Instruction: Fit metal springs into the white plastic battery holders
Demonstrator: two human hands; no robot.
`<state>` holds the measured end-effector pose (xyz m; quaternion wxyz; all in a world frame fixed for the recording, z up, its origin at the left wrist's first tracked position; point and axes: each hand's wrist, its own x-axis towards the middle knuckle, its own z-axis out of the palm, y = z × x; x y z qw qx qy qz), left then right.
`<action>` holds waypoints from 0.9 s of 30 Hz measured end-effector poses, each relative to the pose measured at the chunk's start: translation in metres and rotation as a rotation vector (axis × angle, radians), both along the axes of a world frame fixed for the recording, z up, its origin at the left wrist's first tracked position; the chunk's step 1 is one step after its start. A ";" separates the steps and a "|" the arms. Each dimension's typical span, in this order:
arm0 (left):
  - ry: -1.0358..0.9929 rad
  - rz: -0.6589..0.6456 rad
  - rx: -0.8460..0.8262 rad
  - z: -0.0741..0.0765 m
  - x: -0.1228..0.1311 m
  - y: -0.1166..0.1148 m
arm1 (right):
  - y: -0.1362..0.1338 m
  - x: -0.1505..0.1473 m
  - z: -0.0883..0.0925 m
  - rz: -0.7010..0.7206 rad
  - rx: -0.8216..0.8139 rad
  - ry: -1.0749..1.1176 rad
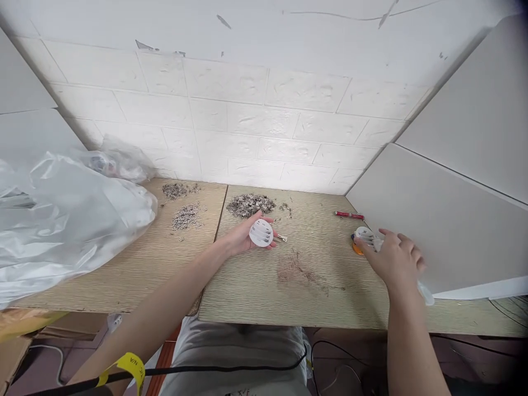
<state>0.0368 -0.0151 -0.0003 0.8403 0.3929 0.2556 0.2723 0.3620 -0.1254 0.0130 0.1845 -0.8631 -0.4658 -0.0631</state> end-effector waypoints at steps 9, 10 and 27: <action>-0.026 0.035 0.013 0.000 0.004 -0.007 | 0.010 -0.009 -0.002 -0.097 -0.075 0.023; -0.027 0.035 0.014 -0.001 0.004 -0.006 | 0.011 -0.008 -0.002 -0.105 -0.078 0.020; -0.015 0.064 -0.019 0.000 0.006 -0.007 | 0.029 0.017 -0.016 0.007 -0.068 -0.096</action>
